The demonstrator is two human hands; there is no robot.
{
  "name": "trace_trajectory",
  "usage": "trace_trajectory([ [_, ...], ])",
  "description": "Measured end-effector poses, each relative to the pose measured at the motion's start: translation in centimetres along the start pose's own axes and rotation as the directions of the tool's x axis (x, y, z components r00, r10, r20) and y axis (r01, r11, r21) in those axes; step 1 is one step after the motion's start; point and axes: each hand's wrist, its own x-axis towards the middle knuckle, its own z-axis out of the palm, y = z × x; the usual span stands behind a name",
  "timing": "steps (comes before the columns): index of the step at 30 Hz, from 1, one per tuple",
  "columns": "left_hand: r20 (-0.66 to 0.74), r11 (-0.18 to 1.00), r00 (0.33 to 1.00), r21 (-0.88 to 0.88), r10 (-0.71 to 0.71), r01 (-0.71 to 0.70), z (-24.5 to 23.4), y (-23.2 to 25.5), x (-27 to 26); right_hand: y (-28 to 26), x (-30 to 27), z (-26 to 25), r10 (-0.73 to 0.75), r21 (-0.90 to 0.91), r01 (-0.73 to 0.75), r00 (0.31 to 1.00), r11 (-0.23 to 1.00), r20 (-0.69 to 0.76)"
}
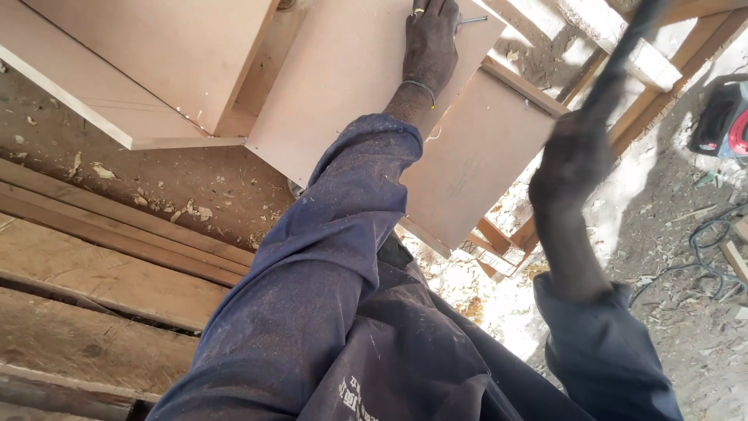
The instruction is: Hammering nails into wooden boards to assemble a frame structure.
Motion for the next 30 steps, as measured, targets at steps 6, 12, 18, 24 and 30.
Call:
trace_trajectory([
  [6,-0.019,0.998,0.999,-0.059,0.027,-0.028,-0.7,0.7,0.1,-3.1,-1.6,1.2,0.645,-0.338,-0.551,0.631,0.763,0.431],
  [12,0.123,0.983,0.991,0.169,0.05,-0.071,-1.5,0.8,0.0,-3.1,-3.8,0.1,0.607,-0.202,-0.573,0.735,0.794,0.302],
  [18,0.014,0.998,0.998,-0.01,-0.056,0.056,-1.6,0.7,-0.1,-2.8,-0.7,-0.5,0.584,-0.226,-0.54,0.724,0.811,0.368],
  [24,-0.007,0.999,1.0,-0.028,-0.019,0.018,-0.6,0.3,-0.6,-7.0,5.0,-2.4,0.1,0.063,-0.115,0.973,0.991,0.206],
  [30,-0.01,0.999,1.0,0.034,-0.011,0.011,-0.6,0.4,-0.7,0.3,0.1,1.3,0.273,0.458,-0.401,0.907,0.793,0.322],
])
